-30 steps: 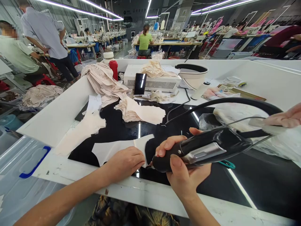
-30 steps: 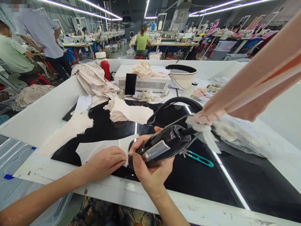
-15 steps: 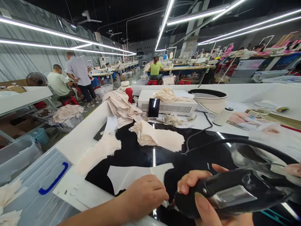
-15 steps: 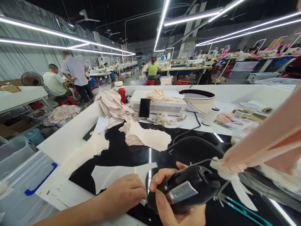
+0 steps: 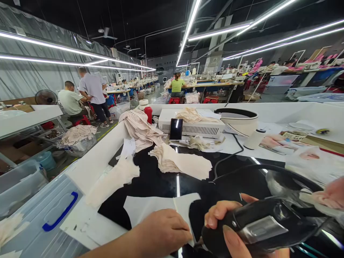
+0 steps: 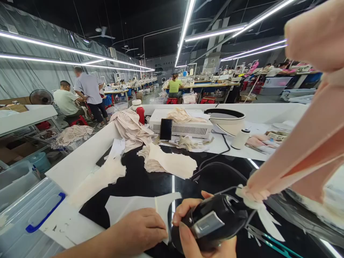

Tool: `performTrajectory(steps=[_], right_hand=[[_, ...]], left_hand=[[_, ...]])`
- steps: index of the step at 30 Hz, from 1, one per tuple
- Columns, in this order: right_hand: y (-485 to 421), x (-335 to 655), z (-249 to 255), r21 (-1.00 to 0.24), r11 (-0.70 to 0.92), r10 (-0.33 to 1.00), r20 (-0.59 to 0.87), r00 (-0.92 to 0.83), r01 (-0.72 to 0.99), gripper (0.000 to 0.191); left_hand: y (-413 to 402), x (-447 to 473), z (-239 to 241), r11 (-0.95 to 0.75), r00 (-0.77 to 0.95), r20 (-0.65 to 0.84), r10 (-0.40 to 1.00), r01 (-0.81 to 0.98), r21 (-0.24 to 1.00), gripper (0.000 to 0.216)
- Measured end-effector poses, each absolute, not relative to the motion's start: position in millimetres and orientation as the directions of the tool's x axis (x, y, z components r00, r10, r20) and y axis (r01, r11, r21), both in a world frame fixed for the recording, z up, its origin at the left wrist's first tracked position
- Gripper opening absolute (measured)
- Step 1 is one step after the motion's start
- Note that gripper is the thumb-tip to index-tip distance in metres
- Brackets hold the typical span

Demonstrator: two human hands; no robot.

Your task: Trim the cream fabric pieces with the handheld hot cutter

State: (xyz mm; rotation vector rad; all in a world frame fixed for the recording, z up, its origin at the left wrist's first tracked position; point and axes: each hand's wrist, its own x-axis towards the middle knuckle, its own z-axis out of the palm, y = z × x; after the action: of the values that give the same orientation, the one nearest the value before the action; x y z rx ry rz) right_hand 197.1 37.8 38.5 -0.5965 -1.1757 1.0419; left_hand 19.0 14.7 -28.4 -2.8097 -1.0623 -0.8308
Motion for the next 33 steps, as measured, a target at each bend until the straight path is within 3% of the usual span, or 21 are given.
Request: performTrajectory(steps=[8, 33], right_hand=[[33.0, 188.9, 44.6, -0.758, 0.51, 0.836, 0.549, 0.025, -0.407, 0.047], [30.6, 183.7, 47.1, -0.749, 0.51, 0.836, 0.547, 0.042, -0.423, 0.05]], left_hand=[[2.5, 7.8, -19.5, -0.765, 0.633, 0.444, 0.635, 0.596, 0.244, 0.018], [-2.8, 5.2, -17.5, -0.786, 0.654, 0.472, 0.591, 0.598, 0.156, 0.019]])
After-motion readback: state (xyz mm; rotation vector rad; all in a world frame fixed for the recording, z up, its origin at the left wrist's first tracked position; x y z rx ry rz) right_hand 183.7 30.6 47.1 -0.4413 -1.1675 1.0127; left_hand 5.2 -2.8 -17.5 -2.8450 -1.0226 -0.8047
